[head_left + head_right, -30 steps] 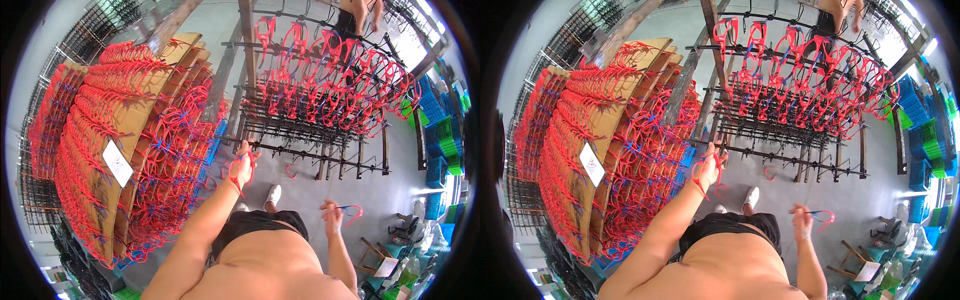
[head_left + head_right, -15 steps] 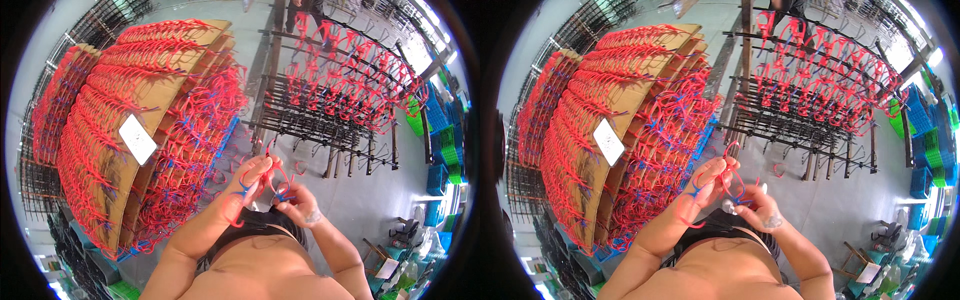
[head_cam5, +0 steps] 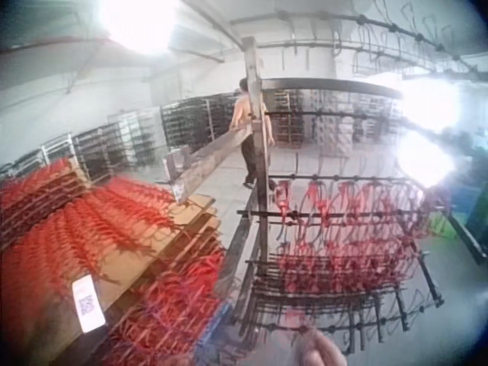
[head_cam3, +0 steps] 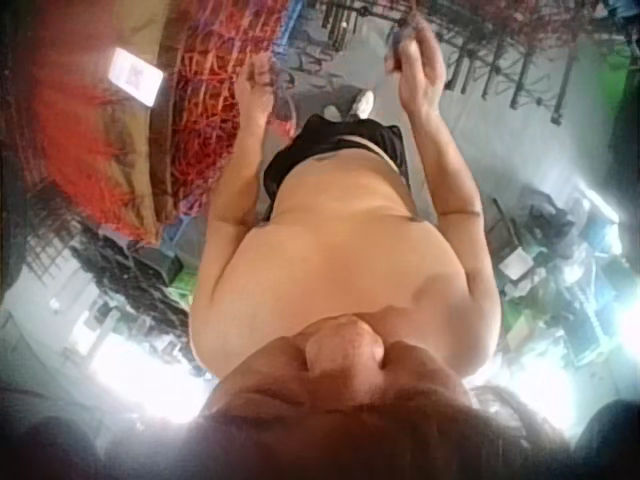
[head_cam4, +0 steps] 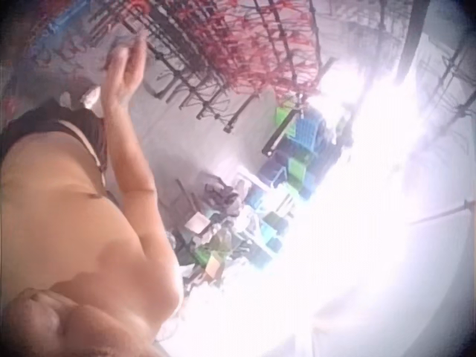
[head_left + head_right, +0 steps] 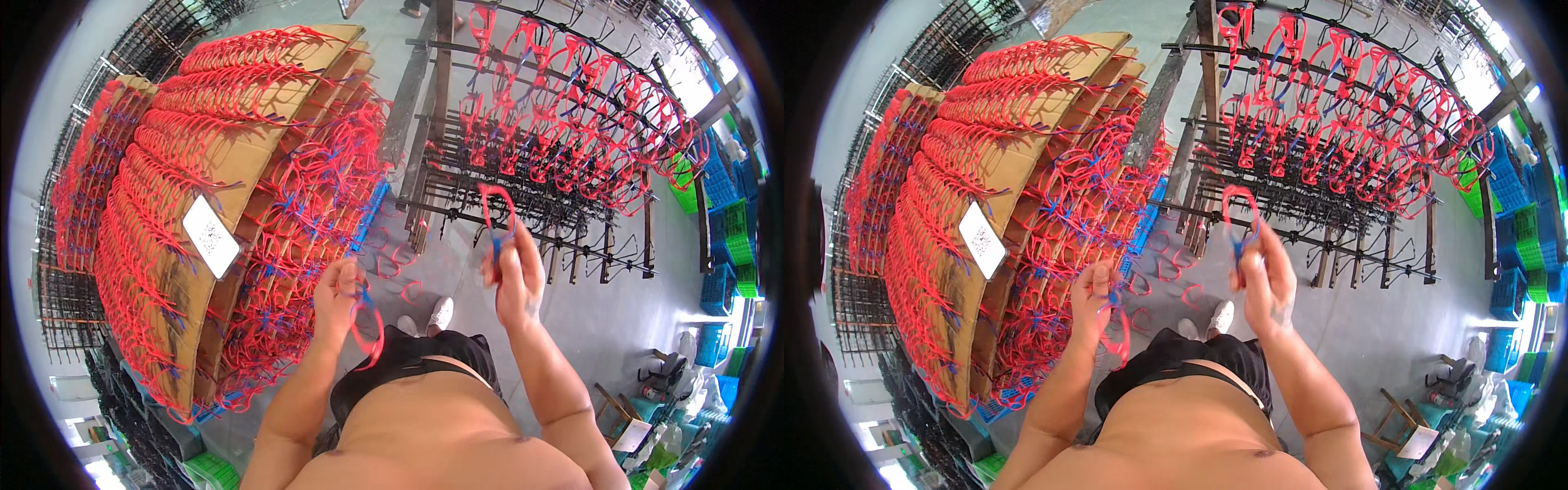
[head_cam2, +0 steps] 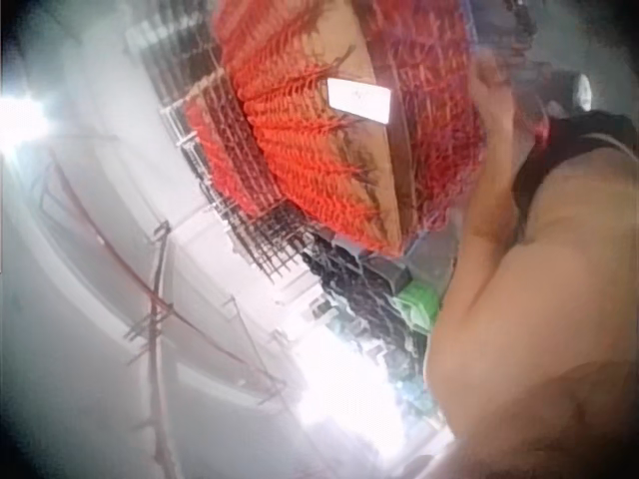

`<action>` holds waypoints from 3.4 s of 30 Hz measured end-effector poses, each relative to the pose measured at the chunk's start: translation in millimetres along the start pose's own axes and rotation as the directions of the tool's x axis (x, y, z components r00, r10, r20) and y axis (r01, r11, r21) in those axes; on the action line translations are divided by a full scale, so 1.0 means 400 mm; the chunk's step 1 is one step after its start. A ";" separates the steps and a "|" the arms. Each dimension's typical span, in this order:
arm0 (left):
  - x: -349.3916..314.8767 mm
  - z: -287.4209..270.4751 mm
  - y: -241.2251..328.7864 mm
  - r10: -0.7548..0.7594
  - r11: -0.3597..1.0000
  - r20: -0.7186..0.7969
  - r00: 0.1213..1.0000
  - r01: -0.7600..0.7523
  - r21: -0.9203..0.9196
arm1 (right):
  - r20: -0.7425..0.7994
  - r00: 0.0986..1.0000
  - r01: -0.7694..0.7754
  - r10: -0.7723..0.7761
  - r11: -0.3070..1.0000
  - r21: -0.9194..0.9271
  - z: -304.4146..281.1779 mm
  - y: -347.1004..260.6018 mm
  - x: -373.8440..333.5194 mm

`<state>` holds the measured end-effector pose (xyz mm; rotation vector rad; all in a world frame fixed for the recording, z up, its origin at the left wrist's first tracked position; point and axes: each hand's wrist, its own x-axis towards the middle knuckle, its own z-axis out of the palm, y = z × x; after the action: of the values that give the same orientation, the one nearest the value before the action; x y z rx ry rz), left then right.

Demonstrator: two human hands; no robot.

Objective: The person repeatedly picks red and blue plastic loops from a pile and attaches them to a metal rack. They handle the parts one at a time, moving between the pile and the rack to continue the assembly process.

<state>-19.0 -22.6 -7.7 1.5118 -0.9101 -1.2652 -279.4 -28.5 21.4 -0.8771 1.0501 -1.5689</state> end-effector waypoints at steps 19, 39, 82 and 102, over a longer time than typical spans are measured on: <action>-0.034 -0.044 -0.033 -0.195 0.866 0.314 0.929 0.313 -0.390 | -0.420 0.895 -0.215 0.149 0.970 -0.114 0.093 0.198 0.159; -0.026 0.061 0.038 0.364 0.790 0.680 0.636 -0.598 0.136 | 0.077 0.934 0.348 -0.348 0.845 -0.406 0.115 0.134 -0.038; 0.136 0.356 -0.112 0.095 0.955 0.576 0.812 -0.238 0.178 | -0.455 0.890 -0.048 -0.024 0.988 -0.146 -0.091 0.181 0.129; 0.351 0.016 0.053 -0.278 0.802 -0.018 0.961 0.221 -0.555 | -0.118 0.840 -0.487 0.530 0.832 0.267 0.455 0.333 0.445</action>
<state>2.5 -161.6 -28.3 1.2324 -0.2351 -1.4693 -107.7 -252.6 -32.2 -0.2530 1.0997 -1.2879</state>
